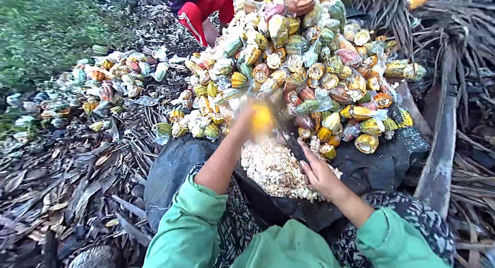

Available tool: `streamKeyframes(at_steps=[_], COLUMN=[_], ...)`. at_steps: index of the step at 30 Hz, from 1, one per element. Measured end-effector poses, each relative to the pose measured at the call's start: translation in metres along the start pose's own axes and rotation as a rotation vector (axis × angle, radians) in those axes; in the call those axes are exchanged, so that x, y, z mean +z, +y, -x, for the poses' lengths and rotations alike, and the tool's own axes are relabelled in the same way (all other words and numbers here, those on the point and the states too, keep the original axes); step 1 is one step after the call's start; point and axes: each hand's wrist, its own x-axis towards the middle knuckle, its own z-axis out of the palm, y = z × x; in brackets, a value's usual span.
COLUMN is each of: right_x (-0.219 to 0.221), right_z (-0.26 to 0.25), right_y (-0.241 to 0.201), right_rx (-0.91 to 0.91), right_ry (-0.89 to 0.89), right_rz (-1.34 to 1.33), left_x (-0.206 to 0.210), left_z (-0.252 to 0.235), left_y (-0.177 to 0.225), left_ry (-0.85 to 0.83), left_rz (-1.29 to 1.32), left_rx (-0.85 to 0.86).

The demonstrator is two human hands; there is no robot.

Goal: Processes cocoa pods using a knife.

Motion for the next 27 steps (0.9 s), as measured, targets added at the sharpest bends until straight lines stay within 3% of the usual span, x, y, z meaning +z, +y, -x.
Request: streamKeyframes(at_steps=[2, 5, 9, 12, 16, 20, 24, 27], right_x=[0.015, 0.024, 0.024, 0.019, 0.010, 0.005, 0.006, 0.002], right_z=[0.000, 0.000, -0.008, -0.025, -0.044, -0.057, -0.063, -0.058], right_y=[0.002, 0.007, 0.010, 0.010, 0.012, -0.007, -0.013, -0.008], right_rx=[-0.089, -0.164, -0.159, -0.146, 0.014, 0.253, 0.328, 0.296], right_ry=[0.030, 0.048, -0.012, -0.031, -0.134, -0.283, -0.307, -0.324], right_rz=[0.082, 0.131, 0.131, 0.176, 0.175, -0.091, -0.346, -0.378], left_x=[-0.009, -0.021, -0.029, -0.029, -0.028, 0.000, 0.017, 0.014], left_z=[0.003, -0.001, -0.018, -0.031, -0.034, -0.015, -0.012, -0.016], left_y=[0.011, 0.014, 0.012, 0.011, -0.005, -0.011, -0.030, -0.029], left_ry=[0.050, 0.108, 0.248, 0.235, 0.144, 0.143, 0.299, 0.245], left_rz=[0.247, 0.553, 0.693, 0.526, -0.139, -0.520, -0.431, -0.169], left_rx=[0.034, -0.073, -0.116, 0.029, 0.222, 0.318, 0.325, 0.246])
